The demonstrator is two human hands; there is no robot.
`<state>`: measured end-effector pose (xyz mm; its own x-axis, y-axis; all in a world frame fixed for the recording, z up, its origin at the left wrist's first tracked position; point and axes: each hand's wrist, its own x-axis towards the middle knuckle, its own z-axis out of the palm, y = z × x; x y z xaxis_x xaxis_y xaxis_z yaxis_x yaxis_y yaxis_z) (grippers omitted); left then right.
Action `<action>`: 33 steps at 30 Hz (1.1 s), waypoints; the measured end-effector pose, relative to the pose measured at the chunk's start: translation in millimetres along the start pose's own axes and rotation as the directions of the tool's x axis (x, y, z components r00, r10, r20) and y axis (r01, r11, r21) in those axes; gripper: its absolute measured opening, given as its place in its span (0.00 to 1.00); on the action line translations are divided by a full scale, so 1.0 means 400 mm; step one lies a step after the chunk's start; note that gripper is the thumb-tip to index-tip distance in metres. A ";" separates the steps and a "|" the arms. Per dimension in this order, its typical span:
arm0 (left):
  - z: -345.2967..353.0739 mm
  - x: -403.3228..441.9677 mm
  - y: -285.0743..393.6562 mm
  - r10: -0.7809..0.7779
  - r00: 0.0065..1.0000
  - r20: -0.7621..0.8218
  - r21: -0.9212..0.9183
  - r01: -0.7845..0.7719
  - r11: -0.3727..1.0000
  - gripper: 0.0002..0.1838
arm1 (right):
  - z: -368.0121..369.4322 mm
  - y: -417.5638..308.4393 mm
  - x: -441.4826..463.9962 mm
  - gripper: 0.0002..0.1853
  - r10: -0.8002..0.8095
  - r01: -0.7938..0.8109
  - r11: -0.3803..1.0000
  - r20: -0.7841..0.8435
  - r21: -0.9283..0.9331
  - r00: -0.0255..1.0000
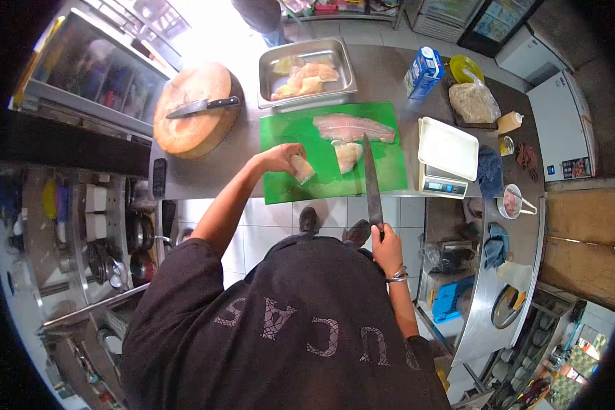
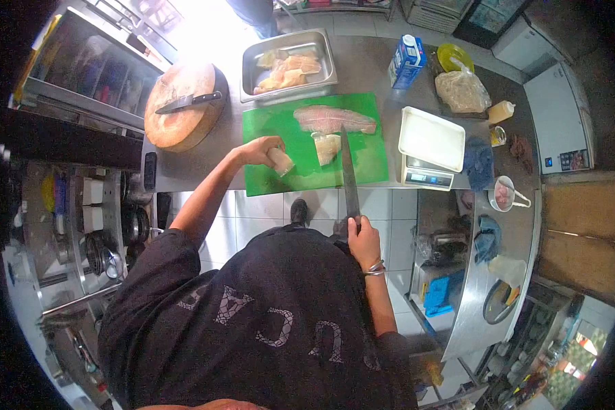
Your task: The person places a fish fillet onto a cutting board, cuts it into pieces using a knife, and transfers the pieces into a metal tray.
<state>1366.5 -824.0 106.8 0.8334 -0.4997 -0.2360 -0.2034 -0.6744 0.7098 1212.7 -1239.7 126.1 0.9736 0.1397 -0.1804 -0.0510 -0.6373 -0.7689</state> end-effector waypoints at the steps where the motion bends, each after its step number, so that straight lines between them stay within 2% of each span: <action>1: 0.015 -0.002 0.005 -0.097 0.995 -0.017 -0.213 0.092 0.973 0.23 | 0.000 0.002 0.005 0.19 0.110 -0.113 0.991 0.058 0.066 0.992; 2: 0.029 -0.004 0.009 -0.194 0.981 -0.015 -0.417 0.170 0.893 0.21 | 0.000 0.004 0.012 0.19 0.102 -0.107 0.992 0.064 0.068 0.993; 3: 0.048 -0.009 0.004 -0.201 0.979 -0.021 -0.417 0.174 0.892 0.21 | 0.001 0.008 0.019 0.19 0.104 -0.109 0.992 0.070 0.057 0.992; 5: 0.084 -0.015 -0.005 -0.343 0.932 -0.120 -0.433 0.262 0.862 0.17 | 0.002 0.017 0.033 0.19 0.099 -0.103 0.994 0.082 0.045 0.992; 6: 0.091 -0.019 0.007 -0.350 0.928 -0.126 -0.436 0.265 0.860 0.17 | 0.000 0.015 0.040 0.19 0.064 -0.070 0.995 0.081 0.068 0.995; 8: 0.105 -0.024 0.034 -0.371 0.908 -0.195 -0.559 0.208 0.803 0.15 | -0.005 0.010 0.053 0.19 0.021 -0.030 0.995 0.089 0.090 0.996; 9: 0.112 -0.025 0.051 -0.380 0.903 -0.203 -0.562 0.210 0.800 0.15 | -0.013 -0.005 0.058 0.19 0.055 -0.074 0.986 0.129 0.149 0.990; 11: 0.122 -0.021 0.090 -0.351 0.909 -0.226 -0.751 0.067 0.656 0.15 | -0.033 -0.042 0.070 0.18 0.073 -0.109 0.973 0.181 0.203 0.981; 12: 0.125 -0.019 0.116 -0.362 0.902 -0.236 -0.753 0.066 0.654 0.15 | -0.044 -0.066 0.074 0.18 0.130 -0.180 0.949 0.197 0.259 0.972; 13: 0.129 -0.015 0.139 -0.381 0.896 -0.230 -0.811 0.040 0.584 0.15 | -0.049 -0.077 0.080 0.17 0.186 -0.248 0.917 0.218 0.312 0.958; 15: 0.155 -0.010 0.126 -0.403 0.891 -0.208 -0.886 0.003 0.464 0.17 | -0.046 -0.064 0.092 0.16 0.182 -0.269 0.895 0.260 0.357 0.948; 16: 0.166 -0.012 0.115 -0.413 0.884 -0.219 -0.886 -0.002 0.464 0.17 | -0.041 -0.052 0.102 0.14 0.188 -0.297 0.866 0.288 0.403 0.939; 17: 0.180 -0.015 0.105 -0.528 0.819 -0.226 -0.835 0.116 0.538 0.17 | -0.032 -0.031 0.112 0.14 0.179 -0.294 0.869 0.299 0.399 0.937; 18: 0.193 -0.020 0.098 -0.631 0.737 -0.243 -0.774 0.245 0.584 0.17 | -0.022 -0.016 0.123 0.14 0.096 -0.185 0.923 0.265 0.338 0.960; 19: 0.203 -0.026 0.090 -0.661 0.690 -0.294 -0.722 0.293 0.626 0.16 | -0.013 0.000 0.133 0.13 0.006 -0.072 0.959 0.236 0.272 0.972; 20: 0.213 -0.033 0.083 -0.669 0.681 -0.299 -0.725 0.294 0.623 0.16 | -0.005 0.016 0.140 0.13 -0.002 -0.067 0.960 0.246 0.273 0.969; 22: 0.216 -0.051 0.103 -0.671 0.599 -0.436 -0.671 0.280 0.686 0.16 | 0.006 0.023 0.151 0.14 0.060 -0.151 0.962 0.362 0.227 0.930; 23: 0.213 -0.062 0.110 -0.679 0.589 -0.439 -0.673 0.285 0.683 0.16 | 0.030 0.044 0.159 0.14 0.054 -0.148 0.962 0.373 0.228 0.926; 25: 0.216 -0.090 0.119 -0.683 0.573 -0.453 -0.612 0.357 0.706 0.15 | 0.087 0.089 0.167 0.17 -0.203 0.188 0.978 0.223 0.085 0.954; 26: 0.220 -0.102 0.113 -0.689 0.563 -0.456 -0.613 0.363 0.702 0.15 | 0.100 0.099 0.169 0.17 -0.209 0.193 0.977 0.232 0.091 0.950; 28: 0.248 -0.127 0.072 -0.476 0.521 -0.708 -0.261 0.433 0.863 0.13 | 0.108 0.078 0.161 0.18 -0.130 0.109 0.990 0.270 0.091 0.954; 29: 0.257 -0.139 0.056 -0.476 0.524 -0.706 -0.258 0.436 0.862 0.13 | 0.107 0.068 0.159 0.18 -0.128 0.105 0.990 0.271 0.096 0.954; 31: 0.265 -0.156 0.050 -0.435 0.448 -0.781 -0.217 0.458 0.862 0.11 | 0.095 0.043 0.151 0.19 -0.166 0.165 0.986 0.215 0.023 0.962; 32: 0.272 -0.161 0.051 -0.431 0.451 -0.782 -0.216 0.453 0.865 0.11 | 0.084 0.028 0.146 0.19 -0.165 0.165 0.986 0.210 0.020 0.964; 33: 0.268 -0.163 0.066 -0.326 0.496 -0.805 -0.131 0.387 0.913 0.10 | 0.073 0.011 0.146 0.19 -0.106 0.102 0.994 0.256 0.028 0.961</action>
<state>1251.7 -867.5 69.6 0.8932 0.4093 0.1861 0.2042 -0.7379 0.6433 1263.0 -1212.1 94.4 0.8840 0.3958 -0.2486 0.0428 -0.5981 -0.8002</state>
